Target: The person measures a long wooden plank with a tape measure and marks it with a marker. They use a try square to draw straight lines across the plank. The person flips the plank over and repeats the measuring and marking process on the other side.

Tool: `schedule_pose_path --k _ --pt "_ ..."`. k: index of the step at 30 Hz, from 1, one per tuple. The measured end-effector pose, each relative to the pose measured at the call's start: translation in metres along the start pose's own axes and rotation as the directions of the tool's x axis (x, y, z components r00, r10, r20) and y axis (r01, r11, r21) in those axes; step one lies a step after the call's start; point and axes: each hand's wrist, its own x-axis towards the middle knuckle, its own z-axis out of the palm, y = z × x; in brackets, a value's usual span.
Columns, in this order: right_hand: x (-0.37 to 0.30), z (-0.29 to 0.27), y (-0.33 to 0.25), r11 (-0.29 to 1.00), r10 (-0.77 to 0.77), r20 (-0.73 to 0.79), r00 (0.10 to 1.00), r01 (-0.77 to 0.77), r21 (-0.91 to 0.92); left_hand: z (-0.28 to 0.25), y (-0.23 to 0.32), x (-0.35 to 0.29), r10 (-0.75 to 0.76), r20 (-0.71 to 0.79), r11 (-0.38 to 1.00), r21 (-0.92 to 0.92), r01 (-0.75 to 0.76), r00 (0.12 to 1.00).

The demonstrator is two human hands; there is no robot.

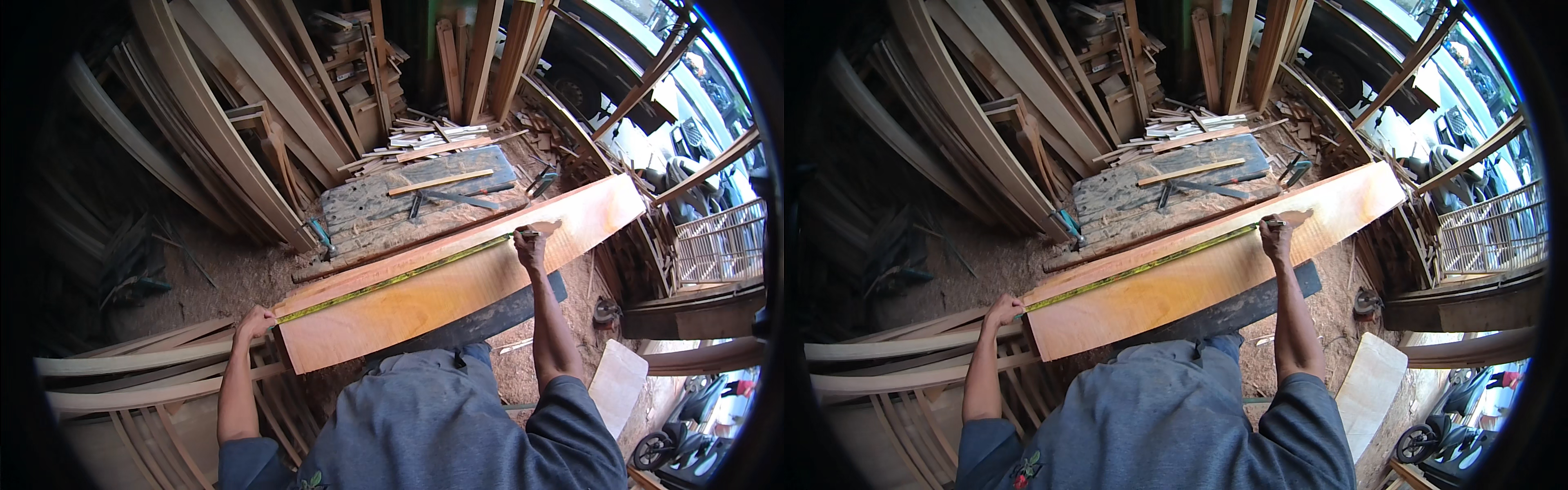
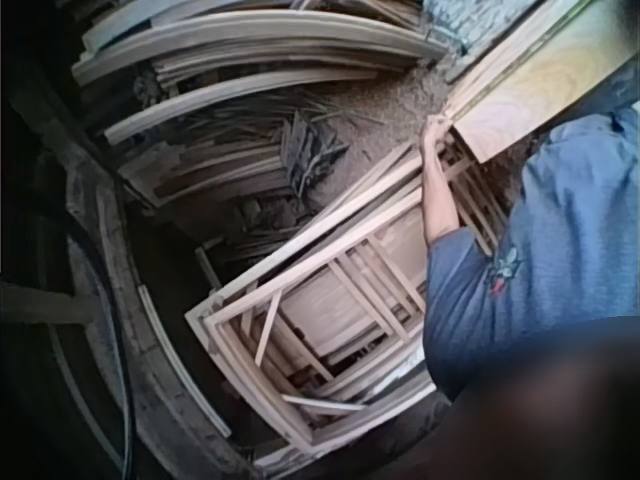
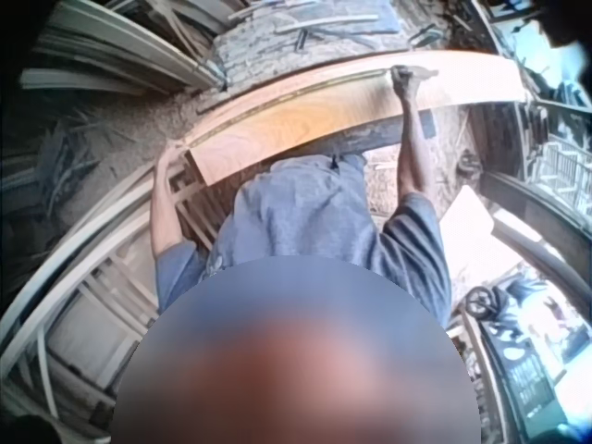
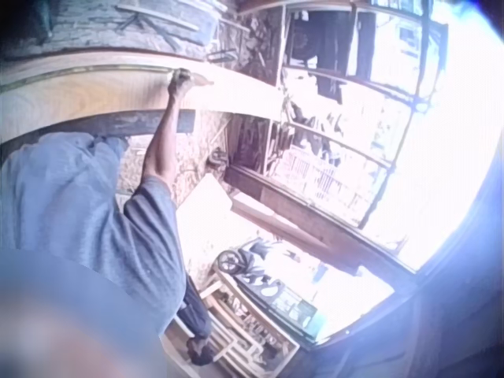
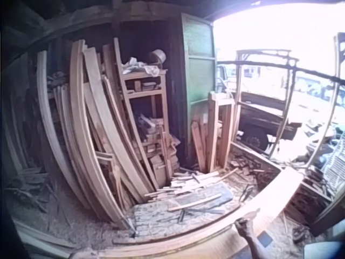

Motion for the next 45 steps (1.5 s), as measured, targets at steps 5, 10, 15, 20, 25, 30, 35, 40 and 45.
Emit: schedule_pose_path --k 5,10,15,20,25,30,35,40,45 --pt "0.004 -0.009 0.004 0.969 -0.13 0.034 0.991 0.135 -0.209 -0.002 0.004 0.0 0.001 0.029 1.0 -0.031 0.0 1.0" --pt "0.019 -0.008 0.015 0.968 -0.189 0.132 0.973 0.207 -0.142 0.002 0.0 -0.001 0.036 0.01 0.999 -0.018 -0.036 0.999" --pt "0.023 -0.025 0.002 0.985 0.065 0.233 0.97 -0.025 -0.173 0.002 0.008 0.0 0.01 -0.018 1.0 -0.002 -0.01 1.0" --pt "-0.007 -0.019 -0.004 0.987 -0.119 0.004 0.993 0.118 0.113 0.006 0.004 -0.002 -0.049 -0.017 0.996 -0.08 0.047 0.999" --pt "-0.052 -0.026 -0.022 0.977 0.156 0.002 0.988 -0.155 0.147 0.015 -0.013 0.007 0.14 -0.06 0.989 -0.034 -0.143 0.988" --pt "-0.112 -0.032 -0.052 0.958 0.195 -0.086 0.977 -0.171 0.232 0.01 -0.009 0.004 0.11 -0.019 0.984 -0.143 -0.111 0.994" --pt "-0.153 -0.042 -0.062 0.951 0.22 -0.133 0.966 -0.182 0.251 0.003 0.003 -0.01 -0.033 -0.011 0.985 -0.168 0.03 0.999" --pt "-0.164 -0.057 -0.059 0.93 0.253 -0.145 0.957 -0.199 0.309 0.0 0.016 -0.027 0.085 -0.13 0.992 -0.087 -0.097 0.988" --pt "-0.146 -0.075 -0.05 0.939 0.243 -0.189 0.951 -0.181 0.293 0.02 0.048 -0.054 0.074 -0.264 0.987 -0.12 -0.108 0.962"
